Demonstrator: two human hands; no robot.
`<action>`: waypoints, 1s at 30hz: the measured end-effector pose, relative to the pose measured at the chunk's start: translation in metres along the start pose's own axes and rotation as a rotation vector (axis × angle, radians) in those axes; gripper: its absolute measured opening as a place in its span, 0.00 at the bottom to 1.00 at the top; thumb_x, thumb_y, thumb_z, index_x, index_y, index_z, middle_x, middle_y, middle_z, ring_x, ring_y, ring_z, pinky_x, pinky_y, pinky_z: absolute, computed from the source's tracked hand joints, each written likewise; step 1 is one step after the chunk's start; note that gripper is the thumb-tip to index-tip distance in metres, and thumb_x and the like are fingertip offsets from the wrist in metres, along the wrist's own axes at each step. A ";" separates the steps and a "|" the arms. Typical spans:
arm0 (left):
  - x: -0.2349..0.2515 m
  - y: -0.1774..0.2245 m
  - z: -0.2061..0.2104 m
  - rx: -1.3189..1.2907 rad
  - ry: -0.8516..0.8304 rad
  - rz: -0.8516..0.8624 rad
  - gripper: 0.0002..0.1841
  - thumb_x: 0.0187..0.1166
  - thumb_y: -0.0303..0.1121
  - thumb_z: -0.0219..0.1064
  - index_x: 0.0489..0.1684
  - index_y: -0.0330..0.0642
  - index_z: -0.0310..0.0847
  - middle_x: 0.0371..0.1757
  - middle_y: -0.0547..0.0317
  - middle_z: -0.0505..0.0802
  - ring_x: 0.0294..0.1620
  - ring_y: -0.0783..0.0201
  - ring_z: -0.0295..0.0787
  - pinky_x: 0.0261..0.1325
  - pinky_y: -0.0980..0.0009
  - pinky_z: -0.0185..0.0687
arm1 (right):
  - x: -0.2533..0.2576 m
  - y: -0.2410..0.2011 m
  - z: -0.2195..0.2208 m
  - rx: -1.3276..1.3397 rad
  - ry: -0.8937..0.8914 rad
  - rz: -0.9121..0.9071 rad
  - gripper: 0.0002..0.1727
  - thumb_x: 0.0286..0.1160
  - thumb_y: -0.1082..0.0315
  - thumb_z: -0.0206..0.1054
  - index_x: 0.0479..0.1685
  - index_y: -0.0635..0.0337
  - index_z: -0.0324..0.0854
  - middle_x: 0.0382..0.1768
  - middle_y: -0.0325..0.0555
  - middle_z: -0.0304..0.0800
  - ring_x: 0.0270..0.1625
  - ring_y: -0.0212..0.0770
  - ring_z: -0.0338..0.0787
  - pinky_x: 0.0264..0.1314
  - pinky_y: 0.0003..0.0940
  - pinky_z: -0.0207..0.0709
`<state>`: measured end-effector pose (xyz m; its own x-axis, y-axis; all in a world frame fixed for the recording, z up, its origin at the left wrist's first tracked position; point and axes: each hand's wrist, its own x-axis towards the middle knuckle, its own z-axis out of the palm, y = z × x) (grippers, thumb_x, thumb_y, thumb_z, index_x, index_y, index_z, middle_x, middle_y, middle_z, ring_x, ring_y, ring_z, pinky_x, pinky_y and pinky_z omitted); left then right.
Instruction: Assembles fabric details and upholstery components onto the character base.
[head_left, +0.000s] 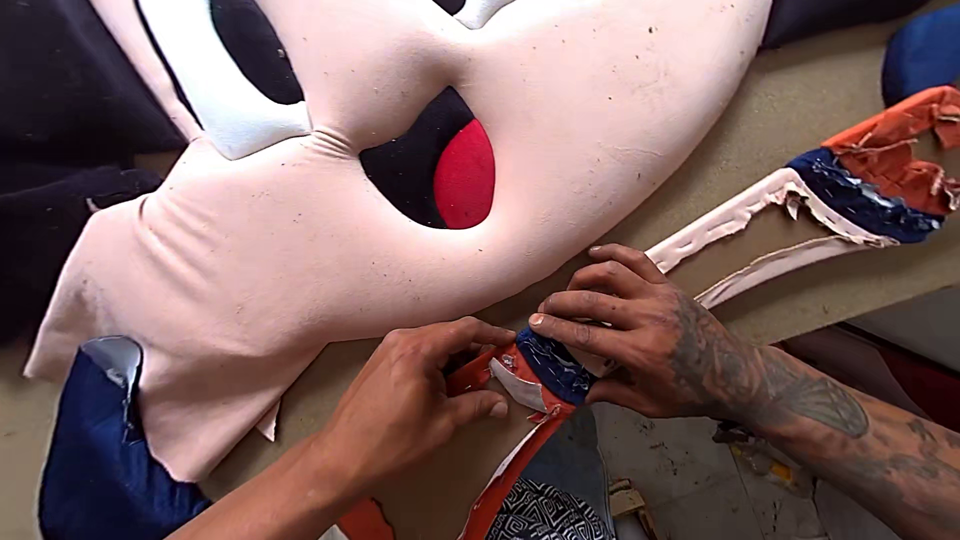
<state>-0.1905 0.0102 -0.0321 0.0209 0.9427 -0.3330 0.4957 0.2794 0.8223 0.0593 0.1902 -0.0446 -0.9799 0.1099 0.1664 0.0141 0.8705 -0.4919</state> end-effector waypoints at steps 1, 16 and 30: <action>-0.001 -0.001 0.001 -0.016 0.004 0.004 0.26 0.63 0.57 0.82 0.63 0.68 0.87 0.41 0.84 0.94 0.35 0.81 0.91 0.36 0.78 0.93 | -0.001 -0.001 0.000 -0.005 -0.003 0.004 0.42 0.51 0.41 0.82 0.76 0.39 0.83 0.70 0.32 0.87 0.75 0.46 0.80 0.89 0.65 0.55; -0.008 0.001 0.013 -0.091 0.101 -0.049 0.25 0.64 0.51 0.84 0.63 0.63 0.90 0.53 0.81 0.96 0.51 0.78 0.94 0.54 0.73 0.96 | 0.007 -0.003 0.001 -0.001 -0.028 -0.012 0.38 0.53 0.41 0.80 0.72 0.40 0.85 0.66 0.34 0.87 0.74 0.48 0.79 0.87 0.66 0.58; -0.007 0.001 0.013 -0.059 0.101 -0.022 0.24 0.67 0.54 0.81 0.64 0.64 0.89 0.53 0.83 0.95 0.50 0.83 0.91 0.51 0.79 0.93 | 0.003 0.004 0.002 0.066 -0.028 -0.008 0.36 0.60 0.42 0.76 0.73 0.42 0.83 0.67 0.35 0.87 0.75 0.48 0.79 0.86 0.66 0.58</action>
<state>-0.1791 0.0012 -0.0346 -0.0789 0.9489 -0.3054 0.4426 0.3079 0.8422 0.0560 0.1929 -0.0474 -0.9852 0.0883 0.1468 -0.0063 0.8376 -0.5462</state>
